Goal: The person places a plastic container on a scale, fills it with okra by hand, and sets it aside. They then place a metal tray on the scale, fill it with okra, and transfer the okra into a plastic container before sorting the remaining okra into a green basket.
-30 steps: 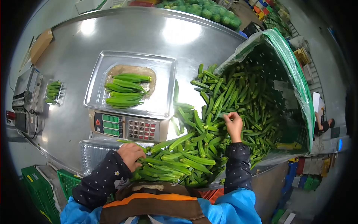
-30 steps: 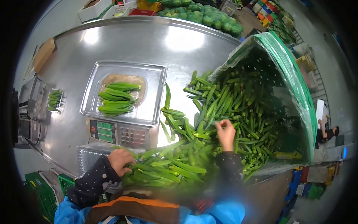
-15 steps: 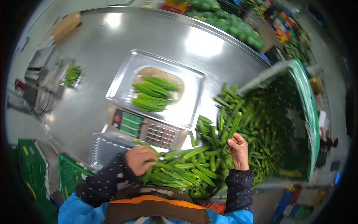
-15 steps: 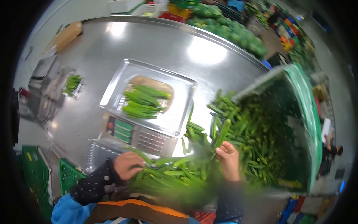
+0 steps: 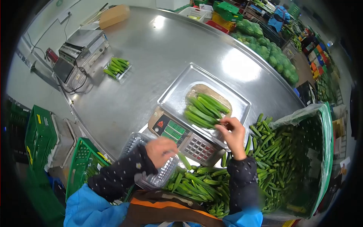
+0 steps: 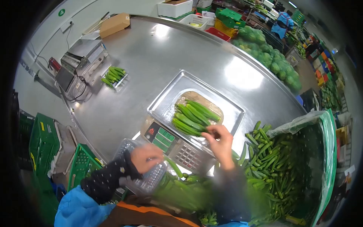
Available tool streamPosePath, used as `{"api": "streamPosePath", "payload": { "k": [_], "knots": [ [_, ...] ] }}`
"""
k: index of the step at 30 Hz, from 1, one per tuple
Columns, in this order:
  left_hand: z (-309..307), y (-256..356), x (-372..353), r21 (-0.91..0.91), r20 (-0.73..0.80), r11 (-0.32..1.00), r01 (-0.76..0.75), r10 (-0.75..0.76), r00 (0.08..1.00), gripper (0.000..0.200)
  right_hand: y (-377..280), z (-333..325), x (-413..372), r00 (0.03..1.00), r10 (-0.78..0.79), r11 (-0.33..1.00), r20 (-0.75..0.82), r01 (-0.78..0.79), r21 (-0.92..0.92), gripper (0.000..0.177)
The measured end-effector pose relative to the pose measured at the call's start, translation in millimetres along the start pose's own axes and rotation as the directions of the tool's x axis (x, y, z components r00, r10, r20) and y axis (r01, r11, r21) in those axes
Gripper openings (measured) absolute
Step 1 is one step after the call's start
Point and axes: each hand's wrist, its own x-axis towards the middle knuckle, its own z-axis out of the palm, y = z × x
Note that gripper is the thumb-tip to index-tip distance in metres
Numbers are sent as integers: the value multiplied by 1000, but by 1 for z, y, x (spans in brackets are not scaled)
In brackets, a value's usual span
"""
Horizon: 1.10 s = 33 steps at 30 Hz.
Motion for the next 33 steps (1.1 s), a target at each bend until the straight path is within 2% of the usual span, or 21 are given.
{"api": "streamPosePath", "payload": {
  "k": [2,4,6,8,10,12,14,15,16,18,20,23,25,26,27,28,29,30,31,32,33],
  "knots": [
    [-16,-22,20,21,-153,1000,-16,19,988,14,13,-17,-16,971,231,954,-55,-215,210,12],
    [-33,-25,50,-172,-164,910,378,-405,900,18,29,-30,-25,949,307,943,-74,-293,159,16],
    [-29,-69,84,-78,-319,958,277,-288,903,22,26,-31,-24,908,420,900,8,-417,129,18],
    [-24,-70,114,-160,-239,858,488,-513,824,32,30,-29,-22,846,518,850,123,-525,31,29],
    [7,-156,135,-197,-14,759,620,-635,772,37,24,-19,-17,771,593,761,232,-631,154,37],
    [17,-172,151,194,55,795,575,-594,803,32,44,-3,-19,843,502,815,193,-536,219,40],
    [13,-160,141,299,95,926,230,-269,958,26,69,4,-18,895,401,895,195,-428,124,43],
    [5,-137,138,-105,-40,870,481,-487,872,25,60,12,-15,896,399,896,195,-426,124,43],
    [-10,-109,131,-517,-68,642,566,-690,721,24,45,16,-12,895,404,894,189,-430,122,44],
    [-52,-104,109,-848,76,333,412,-693,717,30,10,40,1,928,322,922,188,-353,160,46],
    [-89,-130,83,-940,159,128,317,-658,736,36,-18,75,19,940,269,928,208,-311,207,53],
    [-137,-180,29,-969,-28,197,149,-687,726,38,-80,137,39,871,248,939,424,-324,116,54],
    [-178,-201,-1,-962,-138,249,114,-800,584,31,-95,166,41,828,156,955,538,-265,131,51],
    [-195,-236,-24,-965,-201,262,9,-762,615,37,-101,173,36,813,117,930,570,-292,225,48],
    [-212,-286,-48,-931,-254,361,51,-742,621,37,-105,172,29,806,81,944,586,-251,214,46],
    [-222,-323,-67,-947,-300,305,-100,-728,616,38,-107,170,21,797,47,956,602,-210,203,44],
    [-241,-341,-87,-925,-318,379,-21,-743,589,36,-102,166,13,789,33,974,613,-163,158,42],
    [-249,-333,-85,-865,-413,486,126,-832,371,32,-93,161,6,780,18,987,625,-113,112,40],
    [-255,-392,-111,-761,-486,603,239,-773,407,26,-80,154,-4,776,34,982,630,-143,123,37],
    [-257,-409,-107,-761,-488,604,234,-772,408,26,-70,148,-13,772,47,975,634,-172,138,34],
    [-259,-423,-102,-739,-545,646,191,-740,394,27,-79,143,-21,759,192,934,622,-336,122,31]
  ]
}}
